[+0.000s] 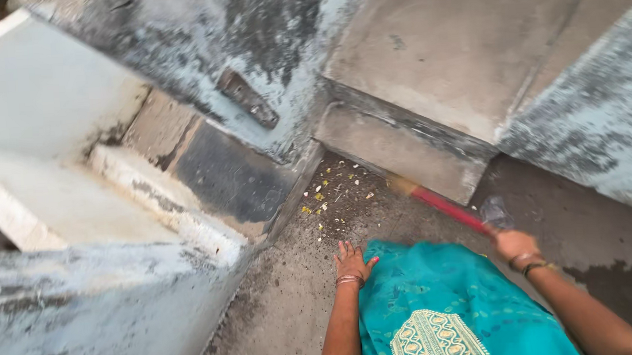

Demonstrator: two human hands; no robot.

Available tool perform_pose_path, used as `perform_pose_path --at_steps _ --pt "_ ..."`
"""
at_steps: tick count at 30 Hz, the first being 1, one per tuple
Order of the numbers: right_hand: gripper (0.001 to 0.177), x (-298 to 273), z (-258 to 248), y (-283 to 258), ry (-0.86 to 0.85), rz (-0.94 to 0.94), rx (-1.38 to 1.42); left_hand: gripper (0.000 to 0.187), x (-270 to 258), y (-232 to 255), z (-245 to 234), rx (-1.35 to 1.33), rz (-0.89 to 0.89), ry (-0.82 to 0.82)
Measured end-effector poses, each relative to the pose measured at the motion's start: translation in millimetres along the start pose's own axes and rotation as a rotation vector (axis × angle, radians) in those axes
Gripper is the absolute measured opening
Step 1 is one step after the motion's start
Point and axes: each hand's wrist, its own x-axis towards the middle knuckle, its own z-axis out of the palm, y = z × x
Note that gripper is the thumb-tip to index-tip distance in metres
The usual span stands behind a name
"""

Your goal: The person sweeps debris from concrete stairs and a tiled floor using a broom, moving dirt and scattered flower petals into a pile.

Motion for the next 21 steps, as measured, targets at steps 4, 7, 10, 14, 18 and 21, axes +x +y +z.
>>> perform_pose_path --at_steps 4,7,10,14,18,21 --pt "0.047 13.8 6.0 53.4 0.088 0.280 0.154 0.086 -7.3 11.2 4.2 0.065 0.058 0.002" --pt "0.046 17.0 42.7 53.9 0.022 0.249 0.113 0.086 -14.0 21.7 8.8 0.125 0.080 -0.019" --pt "0.040 -26.0 79.0 37.1 -0.081 0.046 0.040 0.086 -17.9 39.1 15.4 0.177 0.079 -0.032" --pt "0.063 -105.0 110.9 15.1 -0.081 -0.218 0.030 0.088 -24.2 68.6 25.8 0.242 0.080 -0.056" --pt "0.066 -183.5 150.6 26.9 -0.038 -0.086 0.194 0.090 -35.3 110.5 46.2 0.361 0.168 -0.064" --pt "0.062 -227.6 173.0 61.8 -0.021 0.163 0.477 0.088 -51.7 148.8 76.8 0.423 0.242 -0.083"
